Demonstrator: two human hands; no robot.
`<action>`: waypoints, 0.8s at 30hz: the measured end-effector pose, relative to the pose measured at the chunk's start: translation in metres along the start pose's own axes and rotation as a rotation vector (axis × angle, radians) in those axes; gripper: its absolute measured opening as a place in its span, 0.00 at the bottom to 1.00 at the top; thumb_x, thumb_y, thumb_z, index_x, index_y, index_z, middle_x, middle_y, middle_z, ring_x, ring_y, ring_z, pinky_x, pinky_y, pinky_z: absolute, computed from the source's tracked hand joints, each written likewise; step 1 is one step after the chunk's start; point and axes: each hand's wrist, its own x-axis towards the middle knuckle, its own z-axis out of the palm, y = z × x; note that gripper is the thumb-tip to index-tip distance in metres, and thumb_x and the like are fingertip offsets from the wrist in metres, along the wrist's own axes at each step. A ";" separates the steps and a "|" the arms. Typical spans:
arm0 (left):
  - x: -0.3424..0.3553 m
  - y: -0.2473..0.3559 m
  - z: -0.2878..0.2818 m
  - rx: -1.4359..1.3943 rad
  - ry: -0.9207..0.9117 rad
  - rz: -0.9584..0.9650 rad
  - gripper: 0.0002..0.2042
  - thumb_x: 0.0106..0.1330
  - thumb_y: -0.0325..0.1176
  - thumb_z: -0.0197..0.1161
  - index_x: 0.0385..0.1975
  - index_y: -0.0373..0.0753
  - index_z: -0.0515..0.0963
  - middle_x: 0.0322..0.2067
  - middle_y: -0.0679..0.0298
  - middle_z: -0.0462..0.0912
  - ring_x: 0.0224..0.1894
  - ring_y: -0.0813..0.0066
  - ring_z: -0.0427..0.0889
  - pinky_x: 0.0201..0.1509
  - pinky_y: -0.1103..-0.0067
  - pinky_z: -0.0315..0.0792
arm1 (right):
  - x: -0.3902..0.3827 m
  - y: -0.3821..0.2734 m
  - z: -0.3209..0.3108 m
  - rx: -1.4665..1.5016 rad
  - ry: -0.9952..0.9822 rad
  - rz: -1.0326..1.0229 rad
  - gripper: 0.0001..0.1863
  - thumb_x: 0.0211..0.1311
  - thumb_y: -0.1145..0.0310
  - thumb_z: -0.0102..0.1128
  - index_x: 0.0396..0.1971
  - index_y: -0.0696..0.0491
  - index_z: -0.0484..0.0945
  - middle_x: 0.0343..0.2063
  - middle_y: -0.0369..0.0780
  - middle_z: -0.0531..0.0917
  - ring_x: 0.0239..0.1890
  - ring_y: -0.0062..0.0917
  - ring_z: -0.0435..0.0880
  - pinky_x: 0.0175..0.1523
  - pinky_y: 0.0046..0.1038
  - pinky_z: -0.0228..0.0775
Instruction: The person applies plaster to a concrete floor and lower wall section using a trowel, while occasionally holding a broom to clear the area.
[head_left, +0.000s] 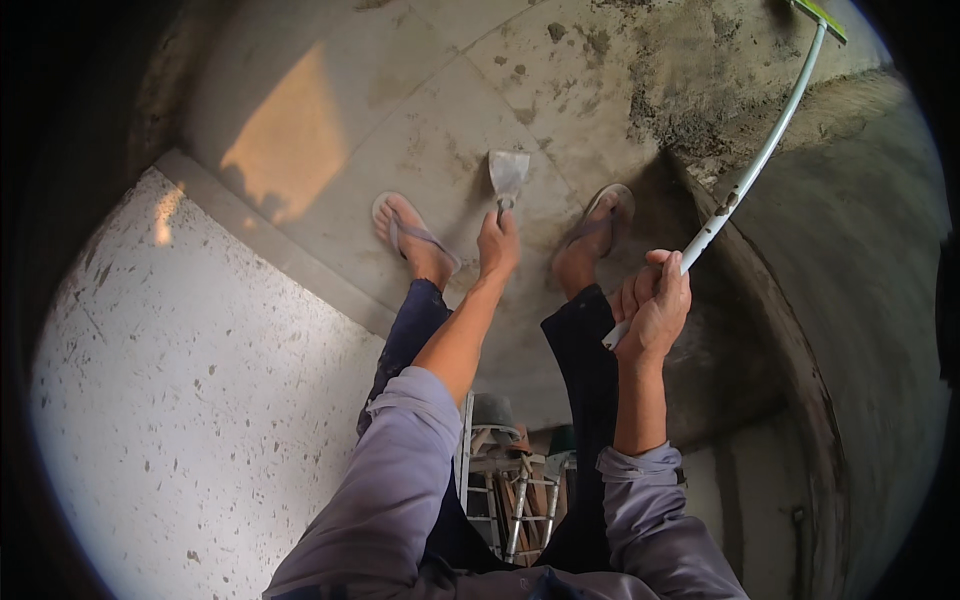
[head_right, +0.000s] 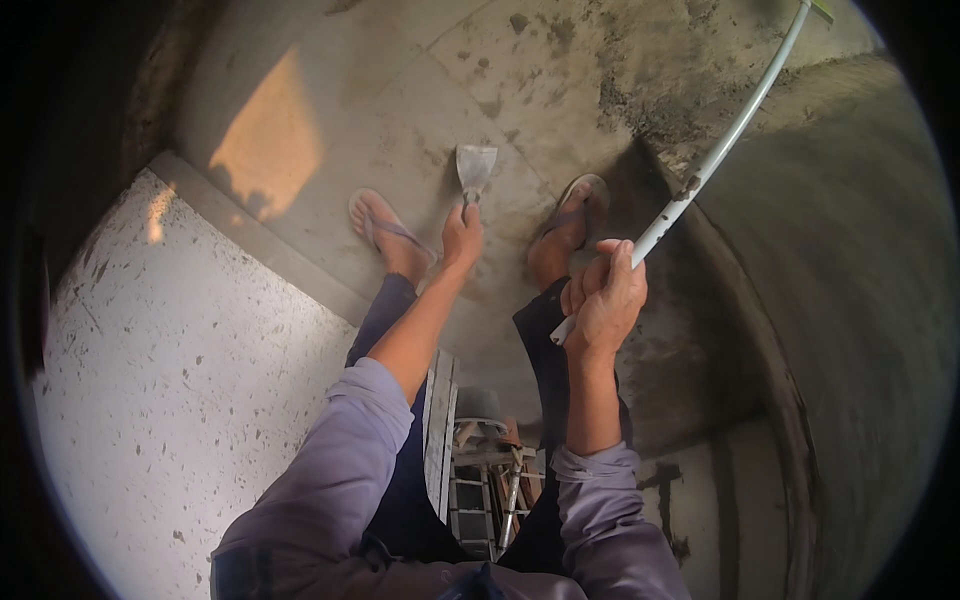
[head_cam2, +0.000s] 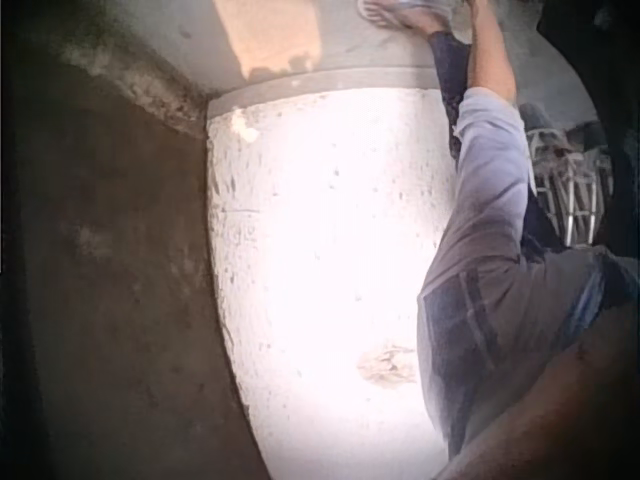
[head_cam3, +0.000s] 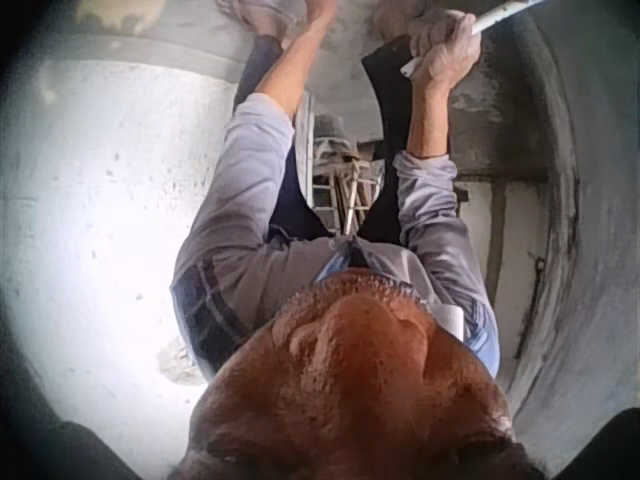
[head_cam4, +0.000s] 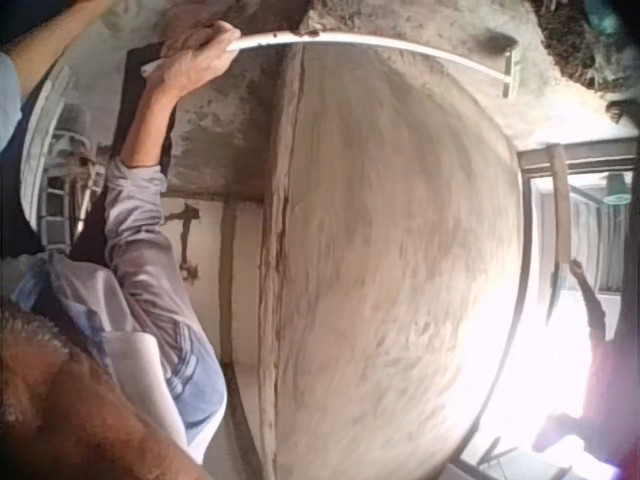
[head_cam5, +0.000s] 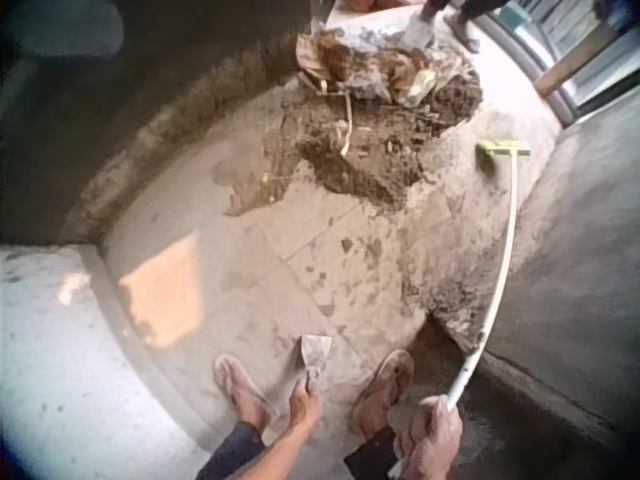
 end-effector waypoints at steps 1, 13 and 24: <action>0.005 0.021 0.000 -0.035 -0.018 0.045 0.19 0.68 0.44 0.47 0.38 0.30 0.72 0.36 0.40 0.78 0.43 0.39 0.74 0.45 0.60 0.67 | 0.000 -0.002 -0.001 -0.021 0.010 -0.006 0.17 0.71 0.55 0.42 0.33 0.55 0.68 0.09 0.29 0.55 0.07 0.14 0.54 0.12 0.21 0.49; -0.001 0.014 0.005 -0.046 0.014 0.171 0.15 0.68 0.40 0.47 0.40 0.32 0.72 0.37 0.40 0.77 0.43 0.40 0.75 0.44 0.59 0.68 | 0.010 -0.013 0.006 -0.030 0.001 0.031 0.17 0.71 0.55 0.44 0.34 0.55 0.69 0.09 0.29 0.56 0.07 0.14 0.54 0.12 0.21 0.49; 0.009 0.067 0.046 -0.215 -0.020 -0.046 0.14 0.64 0.37 0.56 0.37 0.31 0.69 0.34 0.49 0.76 0.37 0.51 0.77 0.39 0.62 0.69 | 0.021 -0.020 0.021 -0.028 -0.008 0.101 0.17 0.71 0.55 0.45 0.33 0.54 0.71 0.08 0.28 0.53 0.08 0.13 0.53 0.12 0.21 0.48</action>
